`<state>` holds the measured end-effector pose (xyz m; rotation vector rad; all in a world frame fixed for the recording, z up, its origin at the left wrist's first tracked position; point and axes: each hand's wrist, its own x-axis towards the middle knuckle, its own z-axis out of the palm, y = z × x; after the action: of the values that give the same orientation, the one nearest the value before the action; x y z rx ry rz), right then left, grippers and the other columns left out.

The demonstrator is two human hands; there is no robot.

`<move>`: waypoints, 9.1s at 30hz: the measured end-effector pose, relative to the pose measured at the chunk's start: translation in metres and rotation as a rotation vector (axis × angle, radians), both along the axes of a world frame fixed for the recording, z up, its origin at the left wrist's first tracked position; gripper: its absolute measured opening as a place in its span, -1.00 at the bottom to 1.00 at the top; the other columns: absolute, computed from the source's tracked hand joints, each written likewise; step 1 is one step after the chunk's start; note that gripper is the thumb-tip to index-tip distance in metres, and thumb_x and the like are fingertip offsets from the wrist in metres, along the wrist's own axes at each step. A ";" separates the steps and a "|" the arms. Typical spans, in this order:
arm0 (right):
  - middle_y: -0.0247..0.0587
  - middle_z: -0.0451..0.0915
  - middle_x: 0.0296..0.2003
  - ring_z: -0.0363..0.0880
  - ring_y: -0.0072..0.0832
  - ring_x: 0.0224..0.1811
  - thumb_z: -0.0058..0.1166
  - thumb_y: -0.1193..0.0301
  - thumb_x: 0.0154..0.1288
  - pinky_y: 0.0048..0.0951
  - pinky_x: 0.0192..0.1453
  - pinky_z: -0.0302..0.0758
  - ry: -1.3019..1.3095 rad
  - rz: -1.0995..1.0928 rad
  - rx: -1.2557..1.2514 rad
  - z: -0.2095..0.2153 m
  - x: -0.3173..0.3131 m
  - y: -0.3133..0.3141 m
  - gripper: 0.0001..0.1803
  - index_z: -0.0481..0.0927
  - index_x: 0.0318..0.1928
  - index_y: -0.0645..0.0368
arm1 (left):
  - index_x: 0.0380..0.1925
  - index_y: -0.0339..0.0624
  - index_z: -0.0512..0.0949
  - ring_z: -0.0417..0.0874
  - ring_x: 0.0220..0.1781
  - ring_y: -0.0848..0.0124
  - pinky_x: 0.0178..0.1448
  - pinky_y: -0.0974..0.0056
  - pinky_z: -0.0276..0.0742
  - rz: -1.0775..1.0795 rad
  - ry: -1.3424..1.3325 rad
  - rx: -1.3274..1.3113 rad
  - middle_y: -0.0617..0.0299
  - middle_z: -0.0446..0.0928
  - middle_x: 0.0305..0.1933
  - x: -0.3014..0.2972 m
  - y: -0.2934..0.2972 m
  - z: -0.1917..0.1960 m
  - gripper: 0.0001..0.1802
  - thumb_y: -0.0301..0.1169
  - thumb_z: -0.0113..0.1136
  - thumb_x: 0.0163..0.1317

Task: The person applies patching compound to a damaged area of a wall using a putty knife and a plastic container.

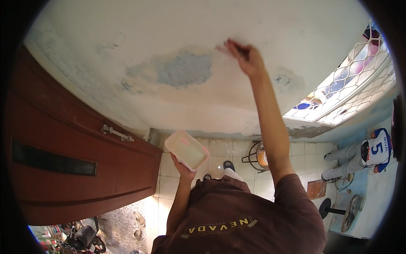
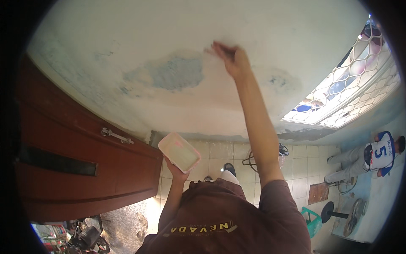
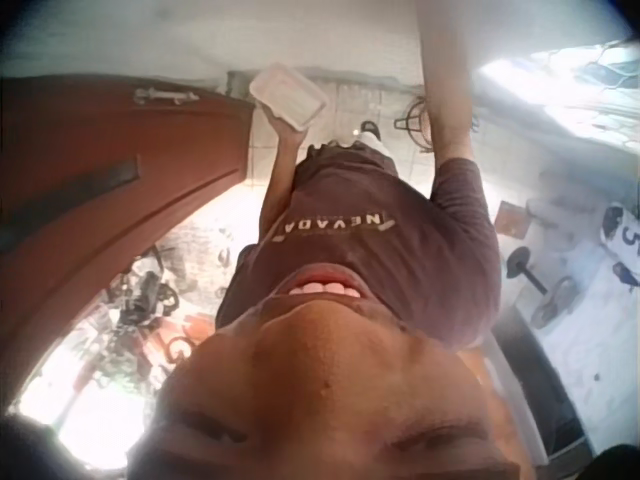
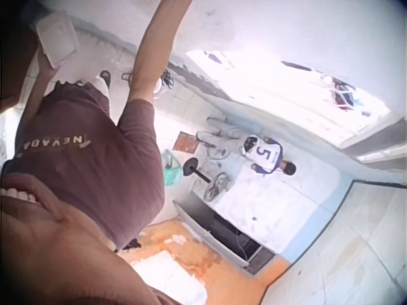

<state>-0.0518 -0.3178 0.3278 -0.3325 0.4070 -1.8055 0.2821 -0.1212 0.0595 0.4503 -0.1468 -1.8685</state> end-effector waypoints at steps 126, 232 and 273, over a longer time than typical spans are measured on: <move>-0.03 0.64 0.00 0.67 -0.37 -0.10 -0.07 0.63 0.38 -0.46 -0.08 0.66 0.088 -0.177 -0.010 -0.020 0.021 0.145 -0.65 0.52 0.15 0.39 | 0.45 0.06 0.27 0.45 0.42 0.13 0.44 -0.14 0.43 -0.144 0.064 -0.065 0.20 0.40 0.42 -0.014 -0.026 -0.011 -0.15 0.39 -0.20 0.40; -0.20 0.59 -0.11 0.64 -0.33 -0.04 0.04 0.36 0.48 -0.35 0.03 0.63 0.091 -0.287 0.608 -0.298 -0.283 0.256 -0.83 0.51 -0.04 0.17 | 0.31 0.04 0.36 0.60 0.21 0.12 0.18 -0.13 0.61 0.035 -0.117 0.183 0.15 0.52 0.19 -0.347 0.143 -0.009 -0.15 0.46 -0.17 0.33; 0.29 0.60 0.00 0.64 -0.20 0.09 -0.02 0.61 0.41 -0.44 0.19 0.67 0.126 -0.209 -0.046 -0.017 -0.254 0.209 -0.80 0.54 -0.12 0.59 | 0.44 0.10 0.26 0.50 0.37 0.08 0.40 -0.20 0.47 -0.174 -0.022 0.045 0.18 0.43 0.38 -0.277 0.048 -0.008 -0.14 0.42 -0.22 0.38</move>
<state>-0.3054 -0.1093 0.3109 -0.4511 0.5038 -2.0062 0.0056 -0.0736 0.0511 0.5024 -0.1633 -2.0412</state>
